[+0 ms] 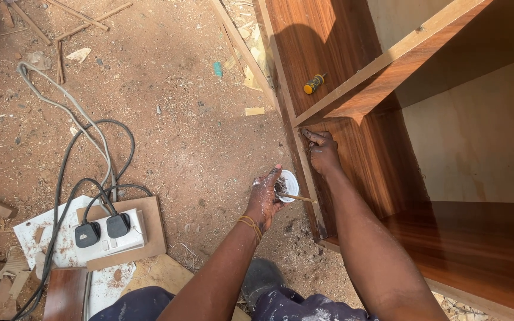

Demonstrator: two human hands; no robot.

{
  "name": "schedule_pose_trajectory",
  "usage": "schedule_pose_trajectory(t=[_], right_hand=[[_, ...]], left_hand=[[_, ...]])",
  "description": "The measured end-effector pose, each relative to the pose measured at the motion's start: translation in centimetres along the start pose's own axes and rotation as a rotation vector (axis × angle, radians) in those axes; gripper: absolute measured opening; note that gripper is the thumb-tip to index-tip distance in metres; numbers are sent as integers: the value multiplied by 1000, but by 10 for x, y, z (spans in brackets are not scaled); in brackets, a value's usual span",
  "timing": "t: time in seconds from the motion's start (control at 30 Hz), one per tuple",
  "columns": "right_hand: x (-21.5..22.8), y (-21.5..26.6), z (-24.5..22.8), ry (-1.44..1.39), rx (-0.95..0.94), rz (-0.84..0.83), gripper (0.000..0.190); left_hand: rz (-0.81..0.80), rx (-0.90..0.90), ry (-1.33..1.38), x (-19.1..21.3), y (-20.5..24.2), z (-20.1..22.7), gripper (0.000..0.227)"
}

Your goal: Applying and smoothing adhesive on the edges of a wooden cabinet using a small stick

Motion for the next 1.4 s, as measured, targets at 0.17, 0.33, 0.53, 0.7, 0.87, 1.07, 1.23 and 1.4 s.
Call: schedule_pose_trajectory(t=[0.17, 0.33, 0.53, 0.7, 0.87, 1.07, 1.23, 1.4], right_hand=[[19, 3, -17, 85, -76, -5, 33], [30, 44, -56, 109, -223, -22, 35], [37, 66, -64, 570, -183, -89, 38], [40, 67, -50, 693, -184, -157, 33], [39, 51, -87, 705, -65, -180, 38], [32, 79, -161, 727, -209, -199, 44], [54, 65, -122, 683, -331, -210, 44], [57, 118, -142, 920, -382, -279, 37]], left_hand=[[9, -14, -11, -10, 4, 12, 81], [-3, -14, -27, -9, -8, -3, 80], [-7, -59, -16, -16, 1, 22, 76], [3, -56, 23, -13, 6, 28, 74], [22, -41, 44, -6, 16, 33, 75], [45, -12, 53, 7, 7, 22, 75], [27, -21, 39, -4, 7, 26, 74], [-16, -53, 65, -18, 11, 36, 71]])
Point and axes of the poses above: each hand's wrist, its own y-axis away from the middle knuckle, its own x-axis out of the back of the hand, z = x × y, the point moved 1 cm from there along -y, towards the middle knuckle, and after that the axes turned 11 degrees about -x, right-handed, at the moved point
